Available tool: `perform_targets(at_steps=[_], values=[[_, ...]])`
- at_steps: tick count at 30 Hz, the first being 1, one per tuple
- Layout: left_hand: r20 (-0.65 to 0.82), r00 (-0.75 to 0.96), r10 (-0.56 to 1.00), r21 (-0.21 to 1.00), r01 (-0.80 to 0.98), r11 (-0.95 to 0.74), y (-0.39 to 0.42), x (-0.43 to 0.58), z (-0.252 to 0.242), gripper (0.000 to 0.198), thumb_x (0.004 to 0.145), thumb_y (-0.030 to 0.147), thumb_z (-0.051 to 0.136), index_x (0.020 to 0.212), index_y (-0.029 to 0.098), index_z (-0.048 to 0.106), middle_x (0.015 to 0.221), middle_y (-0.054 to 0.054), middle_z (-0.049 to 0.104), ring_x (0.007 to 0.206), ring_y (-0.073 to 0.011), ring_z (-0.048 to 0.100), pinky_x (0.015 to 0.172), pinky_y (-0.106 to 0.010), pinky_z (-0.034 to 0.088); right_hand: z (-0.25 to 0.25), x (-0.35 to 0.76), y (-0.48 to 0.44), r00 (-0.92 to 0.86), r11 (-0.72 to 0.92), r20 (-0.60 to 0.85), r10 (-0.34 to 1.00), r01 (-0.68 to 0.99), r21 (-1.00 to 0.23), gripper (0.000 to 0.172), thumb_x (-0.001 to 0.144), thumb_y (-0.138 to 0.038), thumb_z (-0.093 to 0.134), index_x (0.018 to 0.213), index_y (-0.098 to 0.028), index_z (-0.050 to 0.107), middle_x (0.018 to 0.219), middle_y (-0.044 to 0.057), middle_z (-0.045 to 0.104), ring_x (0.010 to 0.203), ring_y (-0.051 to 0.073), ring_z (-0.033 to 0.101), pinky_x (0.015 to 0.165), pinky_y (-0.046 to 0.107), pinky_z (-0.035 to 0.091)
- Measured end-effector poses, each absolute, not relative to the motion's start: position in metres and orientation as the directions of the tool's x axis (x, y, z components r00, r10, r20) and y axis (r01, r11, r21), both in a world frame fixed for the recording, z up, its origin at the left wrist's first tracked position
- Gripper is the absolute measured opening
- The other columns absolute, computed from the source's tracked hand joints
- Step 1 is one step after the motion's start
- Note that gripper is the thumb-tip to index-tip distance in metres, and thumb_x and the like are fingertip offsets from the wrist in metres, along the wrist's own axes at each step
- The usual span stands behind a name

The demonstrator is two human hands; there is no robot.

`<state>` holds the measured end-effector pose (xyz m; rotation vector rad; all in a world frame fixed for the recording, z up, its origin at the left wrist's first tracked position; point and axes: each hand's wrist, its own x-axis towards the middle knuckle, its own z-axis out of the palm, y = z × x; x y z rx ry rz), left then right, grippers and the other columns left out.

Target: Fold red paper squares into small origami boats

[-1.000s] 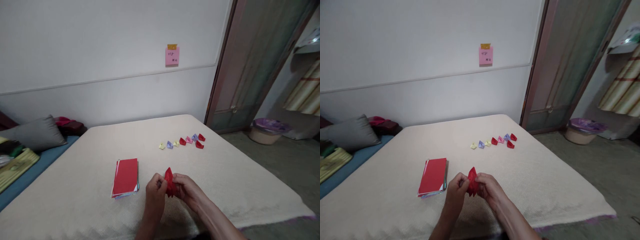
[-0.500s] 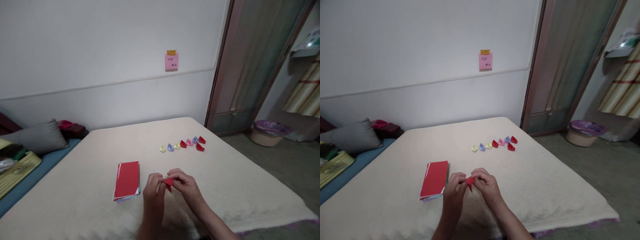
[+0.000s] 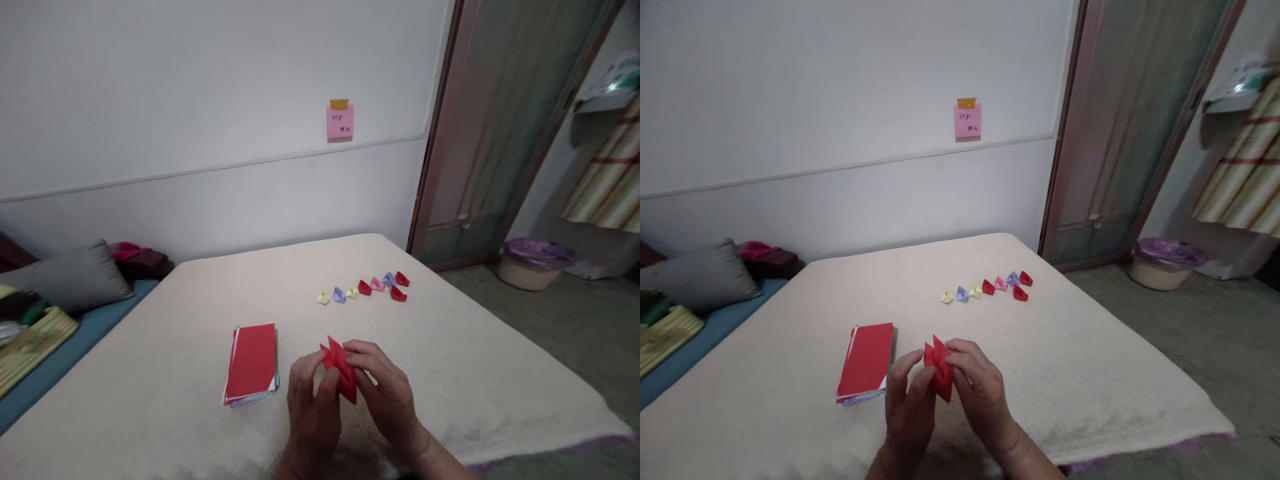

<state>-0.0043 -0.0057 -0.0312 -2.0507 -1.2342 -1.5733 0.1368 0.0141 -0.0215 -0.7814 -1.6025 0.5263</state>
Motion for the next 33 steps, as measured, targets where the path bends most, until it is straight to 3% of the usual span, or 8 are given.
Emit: perform_targets(at_steps=[5,11,14,16,18,20,24,33], values=[[0.905,0.064,0.420,0.229,0.759,-0.609,-0.004,-0.004,-0.031,0.026,0.076,0.005,0.057,0.096,0.021,0.059,0.107,-0.008,0.053,0.099,-0.0210,0.054,0.084,-0.036,0.047,-0.027,0.137,0.018,-0.079,0.711,0.715,0.695,0.224,-0.667,0.022,0.083,-0.008,0.051,0.093,-0.025,0.061,0.103,0.005,0.060,0.095,0.018,0.057,0.080,0.030,0.047],[0.824,-0.017,0.567,0.436,0.658,-0.614,0.000,-0.005,-0.027,0.025,0.079,0.005,0.053,0.096,0.022,0.058,0.106,-0.007,0.055,0.099,-0.0197,0.052,0.085,-0.035,0.043,-0.025,0.136,0.022,-0.083,0.615,0.612,0.786,0.200,-0.763,0.012,0.083,-0.014,0.054,0.084,-0.023,0.061,0.097,0.004,0.061,0.094,0.019,0.055,0.082,0.032,0.043],[0.634,-0.089,0.768,0.697,0.496,-0.518,0.005,-0.005,-0.023,0.014,0.080,0.012,0.051,0.086,0.021,0.060,0.097,-0.005,0.060,0.094,-0.0195,0.054,0.081,-0.033,0.042,-0.022,0.135,0.025,-0.094,0.433,0.424,0.901,0.129,-0.892,0.007,0.080,-0.017,0.056,0.075,-0.021,0.061,0.083,0.003,0.062,0.083,0.019,0.057,0.077,0.030,0.042],[0.389,-0.121,0.913,0.892,0.296,-0.341,0.009,-0.005,-0.020,0.008,0.079,0.017,0.052,0.075,0.019,0.059,0.078,-0.003,0.060,0.077,-0.0174,0.055,0.068,-0.028,0.043,-0.022,0.133,0.027,-0.143,0.258,0.252,0.957,0.025,-0.966,0.008,0.079,-0.019,0.056,0.071,-0.019,0.060,0.071,0.001,0.062,0.071,0.018,0.057,0.069,0.029,0.042],[0.141,-0.098,0.985,0.990,0.047,-0.137,0.013,-0.004,-0.018,0.010,0.078,0.022,0.054,0.069,0.017,0.056,0.062,0.000,0.055,0.061,-0.0139,0.050,0.057,-0.025,0.039,-0.022,0.130,0.028,-0.189,0.098,0.112,0.976,-0.083,-0.992,0.008,0.077,-0.020,0.056,0.070,-0.018,0.058,0.061,0.000,0.060,0.061,0.016,0.054,0.060,0.027,0.041],[-0.011,-0.052,0.999,0.986,-0.165,0.002,0.014,-0.003,-0.017,0.013,0.075,0.024,0.055,0.067,0.015,0.055,0.057,0.001,0.051,0.055,-0.0115,0.046,0.053,-0.023,0.036,-0.021,0.127,0.029,-0.190,0.000,0.028,0.981,-0.147,-0.989,0.007,0.074,-0.020,0.056,0.069,-0.016,0.058,0.056,-0.001,0.058,0.055,0.014,0.051,0.056,0.026,0.038],[-0.104,0.012,0.995,0.913,-0.396,0.100,0.014,-0.003,-0.019,0.013,0.072,0.025,0.057,0.065,0.015,0.054,0.058,0.002,0.049,0.054,-0.0100,0.043,0.052,-0.022,0.035,-0.017,0.123,0.031,-0.199,-0.038,-0.004,0.980,-0.169,-0.985,0.007,0.071,-0.018,0.055,0.071,-0.014,0.061,0.062,0.000,0.061,0.060,0.014,0.051,0.061,0.026,0.038],[-0.183,-0.028,0.983,0.912,-0.378,0.159,0.028,-0.010,-0.033,0.019,0.058,0.024,0.062,0.051,0.016,0.046,0.045,0.006,0.041,0.044,-0.0073,0.036,0.047,-0.021,0.031,-0.025,0.115,0.042,-0.175,-0.067,-0.057,0.983,-0.046,-0.997,0.016,0.070,-0.022,0.052,0.060,-0.013,0.059,0.053,-0.001,0.053,0.052,0.011,0.044,0.055,0.025,0.033]])
